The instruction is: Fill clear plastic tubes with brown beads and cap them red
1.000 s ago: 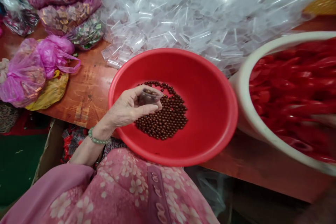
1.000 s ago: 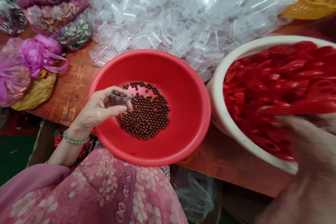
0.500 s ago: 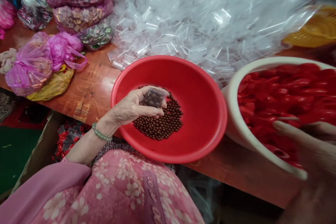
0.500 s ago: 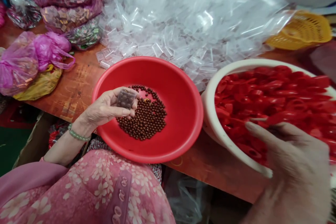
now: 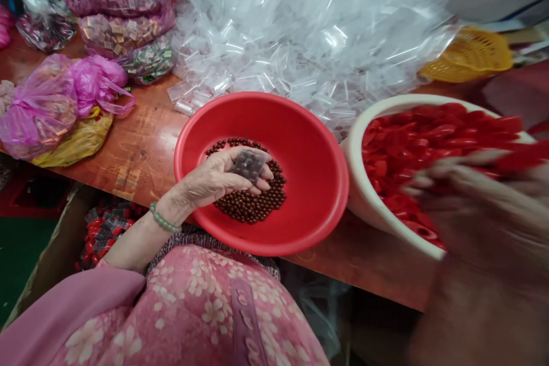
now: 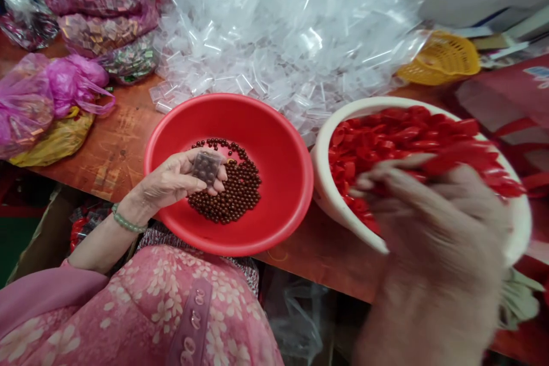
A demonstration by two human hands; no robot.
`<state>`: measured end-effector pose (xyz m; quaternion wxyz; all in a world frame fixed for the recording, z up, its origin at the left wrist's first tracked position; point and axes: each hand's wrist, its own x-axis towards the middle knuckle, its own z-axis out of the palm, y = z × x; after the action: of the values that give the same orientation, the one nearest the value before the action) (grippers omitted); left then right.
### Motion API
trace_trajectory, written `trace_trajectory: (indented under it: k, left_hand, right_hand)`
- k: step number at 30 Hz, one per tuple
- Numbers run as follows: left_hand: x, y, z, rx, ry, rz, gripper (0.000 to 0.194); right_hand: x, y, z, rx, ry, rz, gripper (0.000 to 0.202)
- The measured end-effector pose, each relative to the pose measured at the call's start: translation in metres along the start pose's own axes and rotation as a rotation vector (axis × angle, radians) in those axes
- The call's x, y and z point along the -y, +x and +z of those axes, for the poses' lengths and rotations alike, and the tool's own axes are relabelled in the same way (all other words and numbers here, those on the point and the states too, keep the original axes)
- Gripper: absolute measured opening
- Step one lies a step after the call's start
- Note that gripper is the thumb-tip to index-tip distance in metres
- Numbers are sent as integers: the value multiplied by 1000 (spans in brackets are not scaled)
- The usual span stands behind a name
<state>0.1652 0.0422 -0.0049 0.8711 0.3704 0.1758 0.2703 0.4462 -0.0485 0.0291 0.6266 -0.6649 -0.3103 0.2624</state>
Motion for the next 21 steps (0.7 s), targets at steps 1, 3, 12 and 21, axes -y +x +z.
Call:
trace_trajectory:
  k: [1,3,12,21]
  left_hand:
    - [1,0,0,7,-7,1,41]
    - [2,-1,0,7,-7,0,38]
    - [1,-7,-7,-10,70,-78,35]
    - [0,-4,-11,14,43,-160,34]
  right_hand:
    - [8,-8,19,58,47,17,30]
    - [19,-19,51,220,107,14,20]
    - [28,-5,106,1144,-344,-282,19]
    - [26,7,122,1331,-297,-130,30]
